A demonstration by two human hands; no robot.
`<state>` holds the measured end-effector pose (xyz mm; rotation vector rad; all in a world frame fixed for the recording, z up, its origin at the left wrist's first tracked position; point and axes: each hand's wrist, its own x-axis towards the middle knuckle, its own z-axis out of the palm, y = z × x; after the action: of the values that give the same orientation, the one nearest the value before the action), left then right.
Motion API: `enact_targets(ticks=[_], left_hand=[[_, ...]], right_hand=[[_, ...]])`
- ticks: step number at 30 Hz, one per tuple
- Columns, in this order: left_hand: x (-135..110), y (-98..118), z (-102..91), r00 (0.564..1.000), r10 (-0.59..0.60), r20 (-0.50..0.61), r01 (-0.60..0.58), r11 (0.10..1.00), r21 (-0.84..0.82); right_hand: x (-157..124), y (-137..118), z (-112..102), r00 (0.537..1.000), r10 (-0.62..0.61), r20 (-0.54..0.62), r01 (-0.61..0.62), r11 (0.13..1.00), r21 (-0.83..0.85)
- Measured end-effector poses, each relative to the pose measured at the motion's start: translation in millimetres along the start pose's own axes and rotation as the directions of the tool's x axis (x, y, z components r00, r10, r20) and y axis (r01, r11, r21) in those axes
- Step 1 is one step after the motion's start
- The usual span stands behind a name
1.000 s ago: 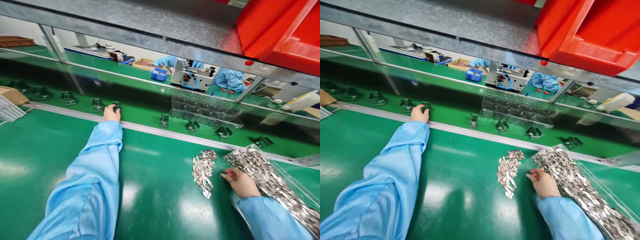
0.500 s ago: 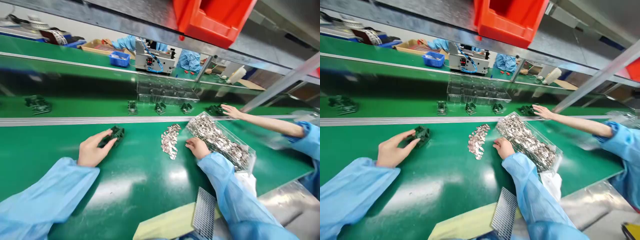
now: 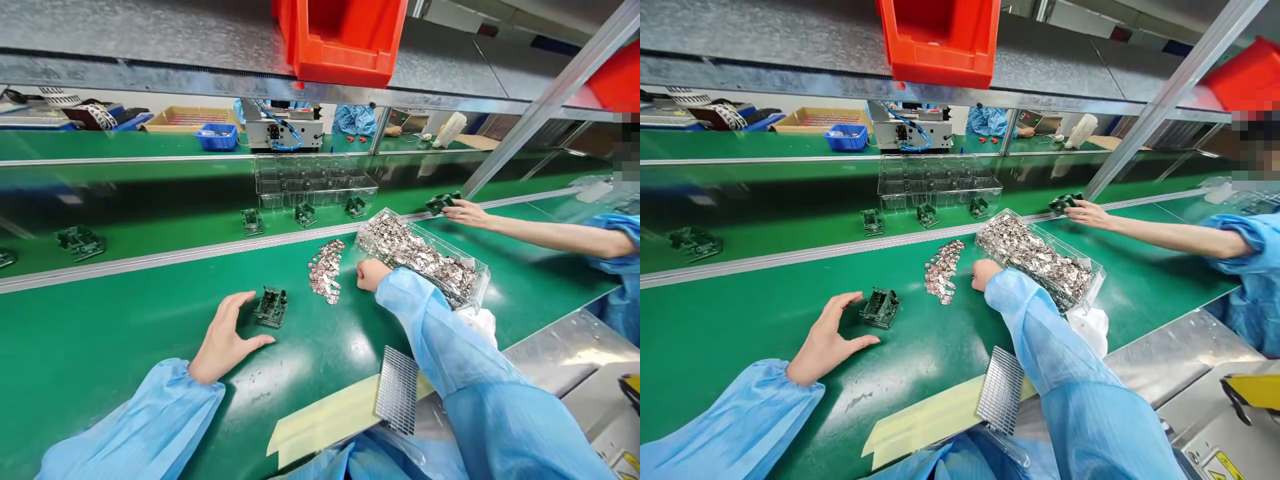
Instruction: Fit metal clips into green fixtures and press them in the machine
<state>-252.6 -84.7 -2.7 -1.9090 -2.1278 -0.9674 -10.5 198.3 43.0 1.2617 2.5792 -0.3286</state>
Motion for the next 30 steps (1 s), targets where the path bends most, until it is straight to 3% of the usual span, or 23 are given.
enact_targets(ticks=[3,6,8,12,14,17,18,21,24,30], left_hand=[[10,-6,3.3,0.988,-0.017,0.153,0.028,0.997,-0.071],[20,-9,5.8,0.949,-0.038,0.314,0.082,0.989,-0.127],[25,-9,6.9,0.936,-0.058,0.346,0.119,0.981,-0.156],[25,7,14.2,0.985,-0.049,0.166,0.095,0.955,-0.28],[25,27,23.0,0.993,-0.107,0.049,0.118,0.91,-0.397],[25,74,40.2,0.977,-0.212,0.004,0.163,0.739,-0.654],[25,92,45.5,0.975,-0.221,0.024,0.168,0.661,-0.732],[24,139,55.3,0.977,-0.185,0.108,0.186,0.484,-0.855],[20,170,56.9,0.977,-0.141,0.158,0.205,0.435,-0.877],[10,188,65.6,0.953,-0.092,0.288,0.302,0.348,-0.888]], right_hand=[[-10,2,1,0.998,-0.006,-0.055,0.012,0.995,0.097],[-29,9,3,0.99,-0.025,-0.141,0.059,0.967,0.248],[-49,15,4,0.98,-0.028,-0.198,0.101,0.925,0.367],[-98,25,13,0.964,-0.016,-0.266,0.176,0.786,0.592],[-125,26,18,0.959,-0.003,-0.283,0.219,0.643,0.734],[-161,19,26,0.954,0.029,-0.3,0.269,0.362,0.892],[-171,16,28,0.95,0.031,-0.312,0.287,0.315,0.905],[-197,6,35,0.915,0.012,-0.404,0.37,0.378,0.848],[-214,1,48,0.866,0.029,-0.5,0.432,0.463,0.774],[-232,-10,72,0.883,0.201,-0.425,0.307,0.44,0.844]])
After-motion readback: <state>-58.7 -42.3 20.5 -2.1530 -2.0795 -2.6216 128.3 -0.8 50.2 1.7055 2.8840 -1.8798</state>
